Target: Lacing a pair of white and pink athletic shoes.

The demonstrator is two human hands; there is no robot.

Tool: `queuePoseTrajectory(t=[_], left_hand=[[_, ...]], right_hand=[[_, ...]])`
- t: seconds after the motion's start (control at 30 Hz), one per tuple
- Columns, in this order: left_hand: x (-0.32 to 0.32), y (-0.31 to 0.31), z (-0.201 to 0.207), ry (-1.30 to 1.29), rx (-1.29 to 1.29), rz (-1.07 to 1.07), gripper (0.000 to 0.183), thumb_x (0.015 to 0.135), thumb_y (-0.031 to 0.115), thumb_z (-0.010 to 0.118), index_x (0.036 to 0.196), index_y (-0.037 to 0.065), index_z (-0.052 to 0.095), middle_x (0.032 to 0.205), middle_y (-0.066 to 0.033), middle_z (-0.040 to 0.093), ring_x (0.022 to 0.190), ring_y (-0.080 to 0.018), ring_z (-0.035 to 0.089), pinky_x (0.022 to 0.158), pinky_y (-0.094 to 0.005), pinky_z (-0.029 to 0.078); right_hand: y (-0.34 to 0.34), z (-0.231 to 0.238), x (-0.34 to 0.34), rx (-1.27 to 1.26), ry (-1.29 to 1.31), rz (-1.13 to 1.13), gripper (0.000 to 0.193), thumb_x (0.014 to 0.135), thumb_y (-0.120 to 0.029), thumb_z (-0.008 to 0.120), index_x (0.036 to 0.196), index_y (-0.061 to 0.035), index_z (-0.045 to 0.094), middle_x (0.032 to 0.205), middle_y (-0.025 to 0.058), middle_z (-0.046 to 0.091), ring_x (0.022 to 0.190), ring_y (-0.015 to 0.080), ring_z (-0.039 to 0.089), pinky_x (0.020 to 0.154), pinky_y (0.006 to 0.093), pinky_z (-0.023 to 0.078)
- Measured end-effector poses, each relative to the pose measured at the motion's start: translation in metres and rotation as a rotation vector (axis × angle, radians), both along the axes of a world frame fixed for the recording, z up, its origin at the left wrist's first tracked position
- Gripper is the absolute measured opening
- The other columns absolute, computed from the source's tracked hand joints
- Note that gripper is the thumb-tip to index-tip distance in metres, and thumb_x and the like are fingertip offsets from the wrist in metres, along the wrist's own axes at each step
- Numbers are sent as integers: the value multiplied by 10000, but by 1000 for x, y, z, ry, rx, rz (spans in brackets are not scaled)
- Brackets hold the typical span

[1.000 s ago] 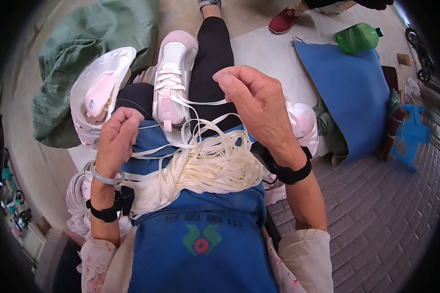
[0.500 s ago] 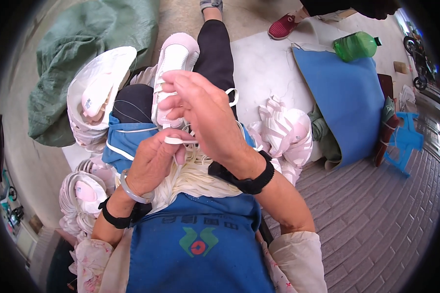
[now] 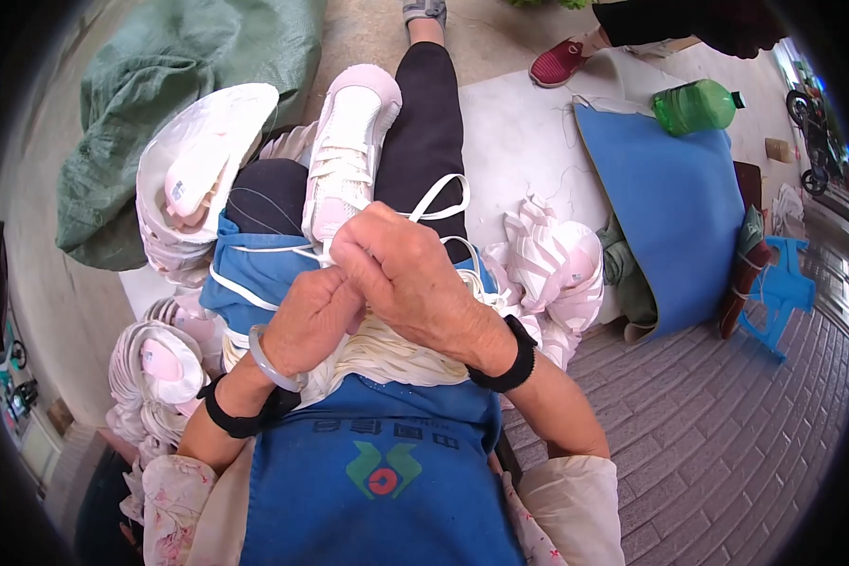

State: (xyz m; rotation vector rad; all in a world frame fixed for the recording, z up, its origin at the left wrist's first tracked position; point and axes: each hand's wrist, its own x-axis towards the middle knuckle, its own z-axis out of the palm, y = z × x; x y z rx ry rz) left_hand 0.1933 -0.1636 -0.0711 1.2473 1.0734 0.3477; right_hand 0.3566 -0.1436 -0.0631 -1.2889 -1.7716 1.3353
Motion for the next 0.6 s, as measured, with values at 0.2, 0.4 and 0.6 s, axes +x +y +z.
queuePoseTrajectory(t=[0.2, 0.4, 0.6], left_hand=[[-18, 25, 3, -87, -182, 196, 312, 992, 275, 422, 1061, 23, 593, 614, 30, 528, 559, -53, 450, 529, -227, 375], [-19, 48, -26, 469, 538, 172, 135, 912, 127, 548, 1024, 65, 590, 588, -114, 547, 493, -206, 530, 485, -330, 399], [-15, 54, -37, 482, 575, 178, 110, 890, 146, 578, 981, 86, 588, 630, -157, 568, 562, -319, 581, 515, -384, 419]], right_hand=[[27, -7, 14, -494, 246, -232, 209, 978, -164, 475, 928, 25, 546, 817, 42, 576, 670, 74, 561, 623, 208, 473], [36, -21, 8, -478, 34, -122, 134, 889, -82, 518, 864, 42, 560, 696, 106, 585, 598, 166, 592, 571, 289, 470], [32, -26, 7, 14, -271, -19, 110, 830, -61, 583, 901, 19, 610, 817, 195, 579, 794, 359, 582, 706, 408, 468]])
